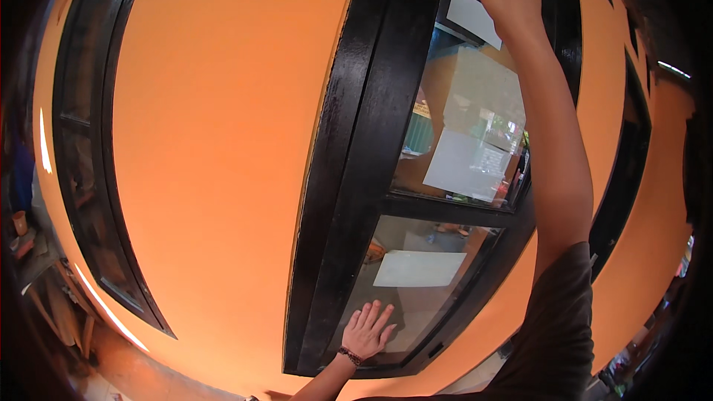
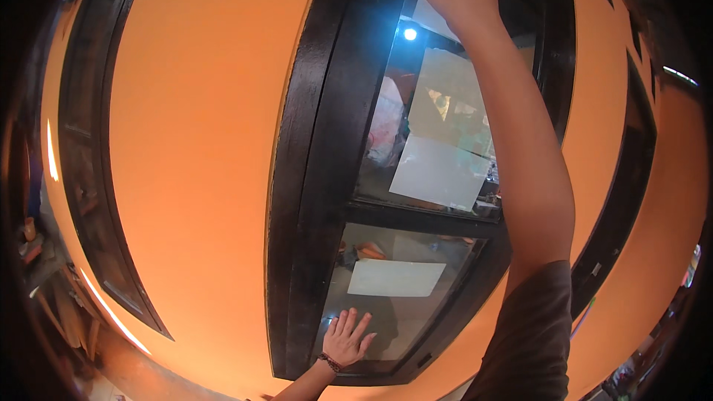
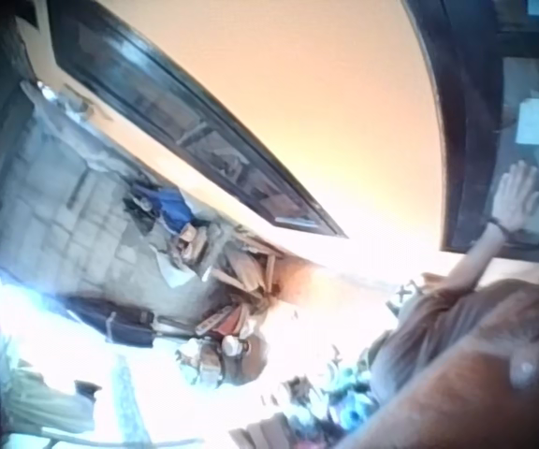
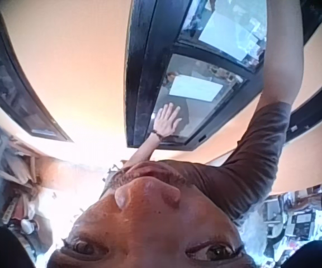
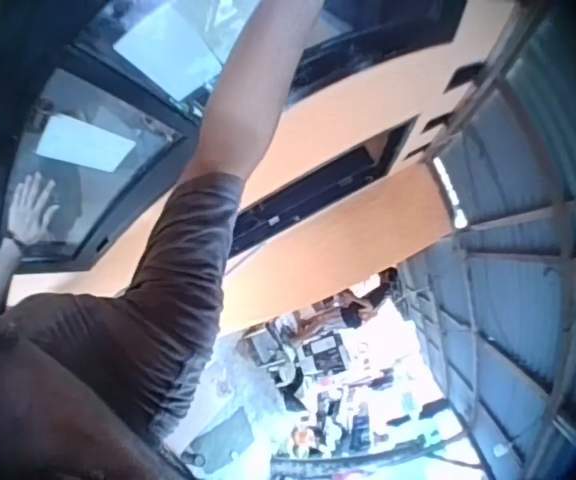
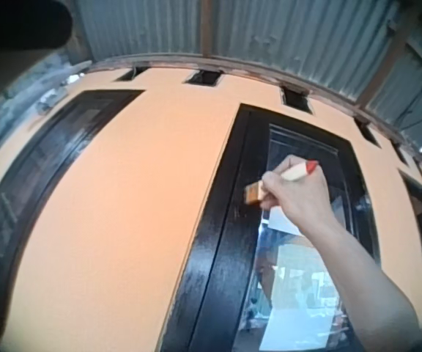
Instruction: The person paints the black wooden frame of a glass door using a brush. They apply paint to the vertical and horizontal sections of the frame, occasionally dipping the brush into a container of black paint.
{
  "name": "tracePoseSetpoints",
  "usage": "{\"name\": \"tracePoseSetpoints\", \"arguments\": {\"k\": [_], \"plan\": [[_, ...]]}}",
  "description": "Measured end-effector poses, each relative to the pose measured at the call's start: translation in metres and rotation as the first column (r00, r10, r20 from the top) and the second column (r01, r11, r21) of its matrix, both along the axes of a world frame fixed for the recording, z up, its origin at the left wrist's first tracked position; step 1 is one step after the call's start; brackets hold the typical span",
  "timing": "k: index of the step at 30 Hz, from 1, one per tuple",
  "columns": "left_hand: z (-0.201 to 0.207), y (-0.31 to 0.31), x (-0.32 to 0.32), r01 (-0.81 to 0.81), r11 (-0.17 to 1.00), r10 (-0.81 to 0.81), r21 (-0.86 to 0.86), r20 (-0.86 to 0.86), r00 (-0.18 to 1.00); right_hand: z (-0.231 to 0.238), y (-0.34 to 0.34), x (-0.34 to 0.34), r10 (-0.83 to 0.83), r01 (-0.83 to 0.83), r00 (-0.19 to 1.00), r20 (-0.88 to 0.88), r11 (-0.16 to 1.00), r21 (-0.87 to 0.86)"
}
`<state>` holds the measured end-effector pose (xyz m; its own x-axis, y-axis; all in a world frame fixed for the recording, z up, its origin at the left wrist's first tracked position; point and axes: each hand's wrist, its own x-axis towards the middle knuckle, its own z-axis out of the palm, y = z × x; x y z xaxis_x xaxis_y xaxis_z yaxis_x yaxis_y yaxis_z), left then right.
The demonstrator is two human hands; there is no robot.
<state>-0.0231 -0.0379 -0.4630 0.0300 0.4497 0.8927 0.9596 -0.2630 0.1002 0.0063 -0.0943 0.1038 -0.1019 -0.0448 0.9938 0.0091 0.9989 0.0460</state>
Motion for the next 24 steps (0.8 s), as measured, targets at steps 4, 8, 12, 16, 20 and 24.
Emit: {"name": "tracePoseSetpoints", "arguments": {"k": [4,8,12,16,20,24], "plan": [[0.011,-0.009,-0.003,-0.016,1.000,0.015,0.017,0.047,0.999,-0.042,0.021,0.001,-0.237,0.228,0.965,0.110,0.970,0.087],[0.011,-0.008,-0.004,-0.026,0.998,0.025,0.057,0.018,1.000,-0.057,0.019,0.016,-0.117,0.125,0.967,0.228,0.992,-0.021],[0.010,-0.006,-0.003,-0.034,0.997,0.032,0.073,0.020,0.999,-0.042,0.026,0.001,-0.112,0.108,0.992,0.057,0.992,0.065],[0.008,-0.006,-0.004,-0.083,0.991,0.081,0.103,0.028,0.996,-0.079,0.020,0.001,-0.100,0.095,0.945,0.311,0.995,0.032],[0.015,-0.005,-0.003,-0.020,0.996,0.019,0.084,0.016,1.000,-0.048,0.022,0.000,-0.035,0.029,0.994,0.102,0.998,0.061],[0.013,-0.008,-0.006,-0.013,0.996,0.009,0.089,0.044,0.999,-0.088,0.015,0.003,-0.054,0.076,0.960,0.276,0.995,-0.071]]}}
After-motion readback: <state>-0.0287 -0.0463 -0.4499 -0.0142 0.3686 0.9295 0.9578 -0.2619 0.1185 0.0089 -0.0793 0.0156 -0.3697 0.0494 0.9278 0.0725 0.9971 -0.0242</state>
